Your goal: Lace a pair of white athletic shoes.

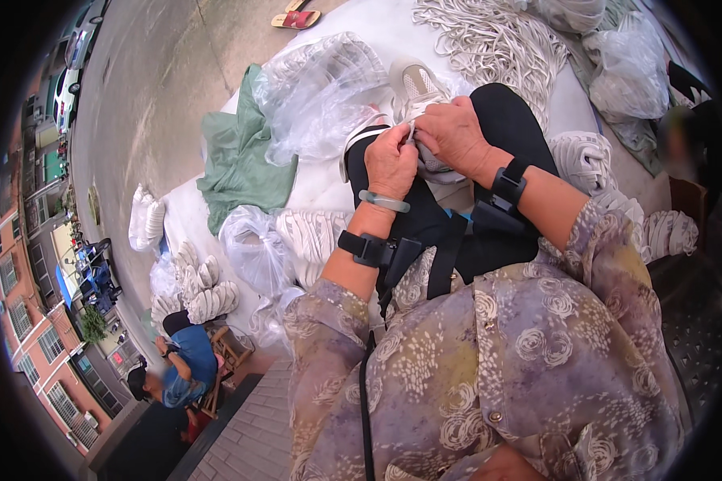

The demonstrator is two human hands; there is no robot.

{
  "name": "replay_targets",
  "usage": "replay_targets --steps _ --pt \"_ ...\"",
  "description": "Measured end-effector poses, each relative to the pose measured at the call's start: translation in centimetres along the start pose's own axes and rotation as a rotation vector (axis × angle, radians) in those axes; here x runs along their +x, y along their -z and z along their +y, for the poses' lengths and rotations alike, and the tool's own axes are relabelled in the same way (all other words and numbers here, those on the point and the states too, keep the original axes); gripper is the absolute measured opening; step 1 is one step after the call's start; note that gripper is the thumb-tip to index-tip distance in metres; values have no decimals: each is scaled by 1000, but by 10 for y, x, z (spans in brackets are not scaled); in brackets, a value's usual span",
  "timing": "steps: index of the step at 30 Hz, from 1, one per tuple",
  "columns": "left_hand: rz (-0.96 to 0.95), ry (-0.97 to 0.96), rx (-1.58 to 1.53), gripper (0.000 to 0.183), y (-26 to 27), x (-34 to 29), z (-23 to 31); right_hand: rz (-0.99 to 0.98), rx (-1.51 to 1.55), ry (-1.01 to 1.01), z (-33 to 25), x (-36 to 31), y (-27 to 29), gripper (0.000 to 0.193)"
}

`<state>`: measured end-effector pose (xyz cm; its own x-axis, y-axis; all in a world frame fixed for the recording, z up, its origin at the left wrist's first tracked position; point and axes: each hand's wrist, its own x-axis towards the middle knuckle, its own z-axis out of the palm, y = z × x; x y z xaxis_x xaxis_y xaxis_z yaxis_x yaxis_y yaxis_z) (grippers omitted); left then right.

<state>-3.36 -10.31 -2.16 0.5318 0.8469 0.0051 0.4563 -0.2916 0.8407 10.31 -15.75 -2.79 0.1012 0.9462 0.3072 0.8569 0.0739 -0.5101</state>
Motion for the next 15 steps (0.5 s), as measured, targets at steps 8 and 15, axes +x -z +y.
replay_targets --steps 8,15 --pt "-16 31 31 23 -1 1 1 -22 -119 178 3 5 20 5" --pt "-24 -22 279 18 2 -4 17 33 -177 112 31 -63 102 9"
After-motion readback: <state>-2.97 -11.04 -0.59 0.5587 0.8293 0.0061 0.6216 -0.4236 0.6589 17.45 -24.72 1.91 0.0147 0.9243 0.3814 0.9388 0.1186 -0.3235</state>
